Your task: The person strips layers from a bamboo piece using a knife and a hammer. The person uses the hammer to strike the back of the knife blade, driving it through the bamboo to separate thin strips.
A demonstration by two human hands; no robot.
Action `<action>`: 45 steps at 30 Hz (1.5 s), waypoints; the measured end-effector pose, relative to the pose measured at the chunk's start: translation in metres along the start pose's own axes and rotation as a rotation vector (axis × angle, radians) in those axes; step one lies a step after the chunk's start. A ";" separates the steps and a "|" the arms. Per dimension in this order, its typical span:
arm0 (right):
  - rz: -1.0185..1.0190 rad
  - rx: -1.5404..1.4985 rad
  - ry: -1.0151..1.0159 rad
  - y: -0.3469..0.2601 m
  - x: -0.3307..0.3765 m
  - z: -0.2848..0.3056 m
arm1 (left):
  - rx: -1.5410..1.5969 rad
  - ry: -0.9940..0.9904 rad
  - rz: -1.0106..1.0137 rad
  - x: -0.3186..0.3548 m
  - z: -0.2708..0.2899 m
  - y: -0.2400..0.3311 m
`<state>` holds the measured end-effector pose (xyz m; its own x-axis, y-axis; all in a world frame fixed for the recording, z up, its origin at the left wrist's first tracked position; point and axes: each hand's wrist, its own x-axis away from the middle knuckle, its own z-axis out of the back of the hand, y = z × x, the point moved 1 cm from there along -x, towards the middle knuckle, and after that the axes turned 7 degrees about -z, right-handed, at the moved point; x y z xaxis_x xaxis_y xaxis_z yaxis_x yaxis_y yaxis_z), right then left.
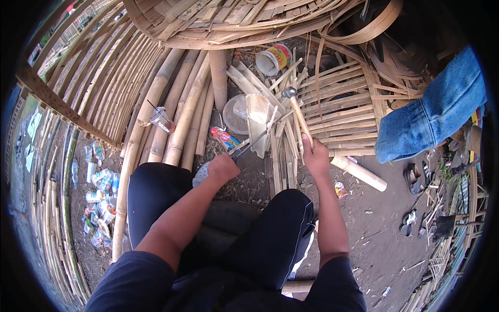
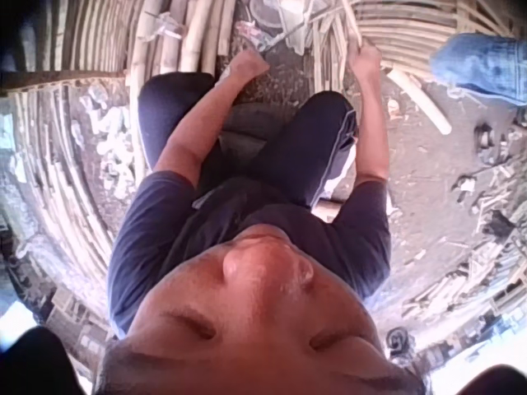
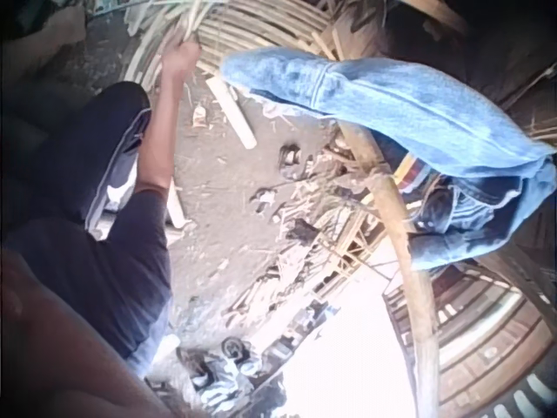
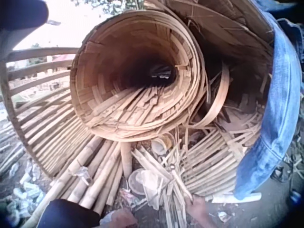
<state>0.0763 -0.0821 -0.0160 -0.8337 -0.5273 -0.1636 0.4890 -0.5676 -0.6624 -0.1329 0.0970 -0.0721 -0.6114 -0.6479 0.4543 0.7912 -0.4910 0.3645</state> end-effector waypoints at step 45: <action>-0.215 0.222 -0.351 0.129 -0.012 -0.064 | -0.078 -0.024 0.017 -0.009 -0.015 0.023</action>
<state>0.1327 -0.1085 -0.1460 -0.8036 -0.5433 0.2431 0.3896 -0.7888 -0.4754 -0.1093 0.0826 -0.0802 -0.5968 -0.6430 0.4799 0.7998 -0.5243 0.2922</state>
